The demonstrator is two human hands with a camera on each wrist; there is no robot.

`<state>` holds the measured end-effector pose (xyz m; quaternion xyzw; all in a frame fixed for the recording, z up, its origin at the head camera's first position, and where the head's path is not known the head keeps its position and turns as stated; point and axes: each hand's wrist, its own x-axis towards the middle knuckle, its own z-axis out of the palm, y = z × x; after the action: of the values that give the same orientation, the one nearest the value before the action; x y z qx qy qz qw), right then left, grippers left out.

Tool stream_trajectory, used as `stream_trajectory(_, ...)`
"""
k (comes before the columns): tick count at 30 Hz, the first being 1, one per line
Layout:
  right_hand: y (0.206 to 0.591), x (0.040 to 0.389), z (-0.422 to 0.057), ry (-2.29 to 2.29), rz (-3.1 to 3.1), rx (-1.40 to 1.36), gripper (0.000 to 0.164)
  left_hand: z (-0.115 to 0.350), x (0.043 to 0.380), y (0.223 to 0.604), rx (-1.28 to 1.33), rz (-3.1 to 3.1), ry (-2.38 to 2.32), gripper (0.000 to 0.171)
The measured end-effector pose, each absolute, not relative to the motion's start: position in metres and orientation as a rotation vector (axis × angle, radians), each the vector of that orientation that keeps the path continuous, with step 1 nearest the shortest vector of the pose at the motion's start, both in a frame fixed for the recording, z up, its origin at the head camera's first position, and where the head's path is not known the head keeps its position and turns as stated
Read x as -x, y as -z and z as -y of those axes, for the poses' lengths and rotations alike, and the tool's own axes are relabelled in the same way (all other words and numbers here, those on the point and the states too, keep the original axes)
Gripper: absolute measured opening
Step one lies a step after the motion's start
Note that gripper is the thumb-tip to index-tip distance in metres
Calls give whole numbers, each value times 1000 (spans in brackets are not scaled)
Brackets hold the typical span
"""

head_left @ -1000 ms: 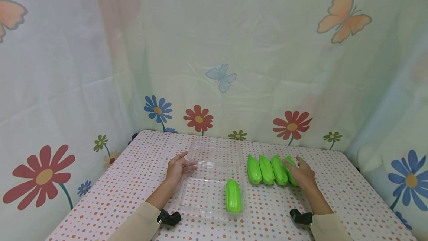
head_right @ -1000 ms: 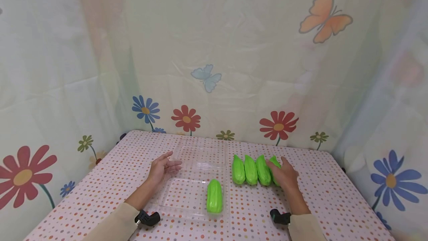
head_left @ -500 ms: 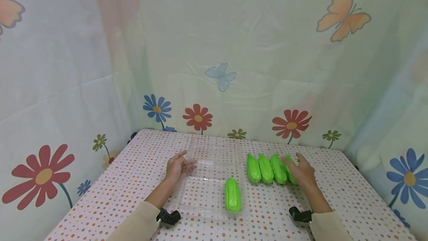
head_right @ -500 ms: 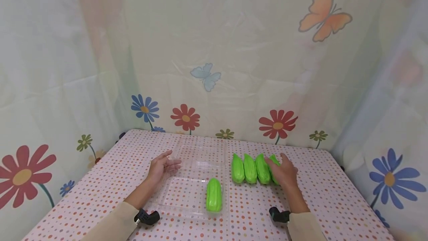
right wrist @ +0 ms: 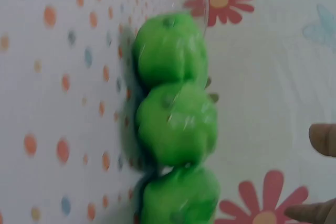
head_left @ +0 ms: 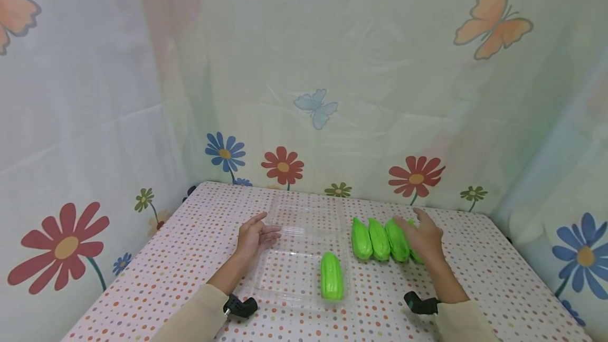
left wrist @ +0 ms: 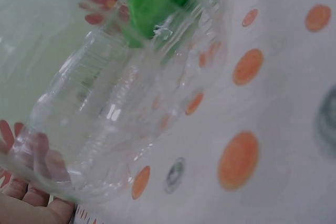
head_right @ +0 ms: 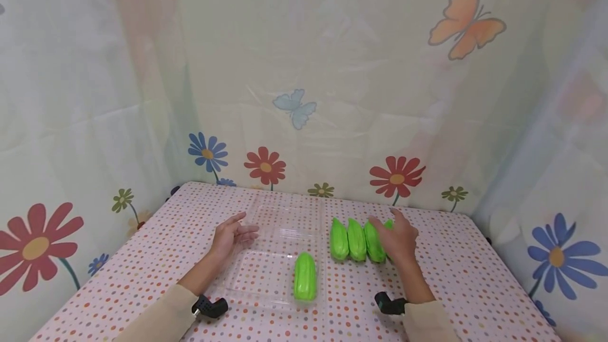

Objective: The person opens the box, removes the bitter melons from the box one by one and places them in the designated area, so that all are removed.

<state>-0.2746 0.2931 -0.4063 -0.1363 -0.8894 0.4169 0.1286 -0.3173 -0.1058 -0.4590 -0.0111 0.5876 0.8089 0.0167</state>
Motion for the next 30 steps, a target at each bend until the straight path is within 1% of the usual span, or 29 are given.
stream_trajectory(11,379,261,-251,-1192,2594,298,80,106,318,460,42,-1823,-2520,60)
stream_trajectory(23,353,253,-220,-1158,2699,141,83,107,319,459,35,-1821,-2505,60)
stream_trajectory(30,349,248,-204,-1157,2784,49,84,108,317,458,38,-1826,-2490,61)
